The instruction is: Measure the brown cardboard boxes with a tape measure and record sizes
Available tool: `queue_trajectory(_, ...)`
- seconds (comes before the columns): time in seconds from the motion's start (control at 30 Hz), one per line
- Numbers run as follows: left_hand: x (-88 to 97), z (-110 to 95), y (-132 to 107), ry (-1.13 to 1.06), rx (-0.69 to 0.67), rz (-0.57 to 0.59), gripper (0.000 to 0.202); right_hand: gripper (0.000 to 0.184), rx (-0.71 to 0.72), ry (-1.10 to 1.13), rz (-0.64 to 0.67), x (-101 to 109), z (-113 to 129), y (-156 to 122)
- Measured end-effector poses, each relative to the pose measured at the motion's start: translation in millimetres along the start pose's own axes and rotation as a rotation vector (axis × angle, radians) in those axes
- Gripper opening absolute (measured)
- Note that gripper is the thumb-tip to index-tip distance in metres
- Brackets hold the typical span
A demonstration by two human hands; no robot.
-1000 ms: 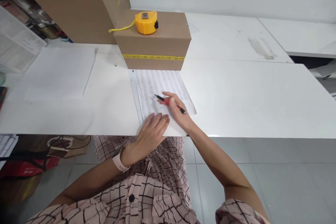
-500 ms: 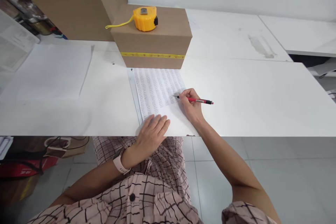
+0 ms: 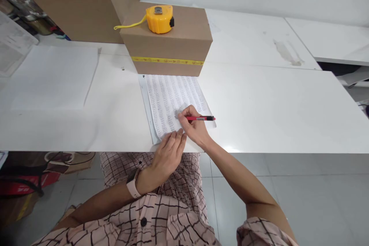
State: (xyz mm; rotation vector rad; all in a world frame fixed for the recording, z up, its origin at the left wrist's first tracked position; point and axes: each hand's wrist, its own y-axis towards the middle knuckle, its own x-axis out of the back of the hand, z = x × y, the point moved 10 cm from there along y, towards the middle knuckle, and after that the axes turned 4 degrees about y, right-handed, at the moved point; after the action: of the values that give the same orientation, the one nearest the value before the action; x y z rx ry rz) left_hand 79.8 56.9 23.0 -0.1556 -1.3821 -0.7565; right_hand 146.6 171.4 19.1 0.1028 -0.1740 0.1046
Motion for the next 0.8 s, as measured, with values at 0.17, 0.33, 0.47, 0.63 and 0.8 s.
queue_trajectory(0.17,6.2,-1,-17,-0.047,-0.029,-0.05,0.044,0.021,-0.025,0.04,0.011,5,-10,6)
queue_trajectory(0.33,9.3,5,-40,-0.137,-0.051,0.016,0.049,0.017,-0.007,0.012,-0.031,10,-8,6)
queue_trajectory(0.47,12.5,8,-43,-0.156,-0.049,0.009,0.049,0.014,-0.021,0.013,-0.035,11,-7,7)
queue_trajectory(0.63,11.0,5,-42,-0.169,-0.056,0.023,0.05,0.015,-0.057,0.079,-0.051,7,-9,1)
queue_trajectory(0.8,8.6,6,-43,-0.217,-0.035,0.026,0.049,0.02,-0.093,0.101,0.078,-30,-1,-30)
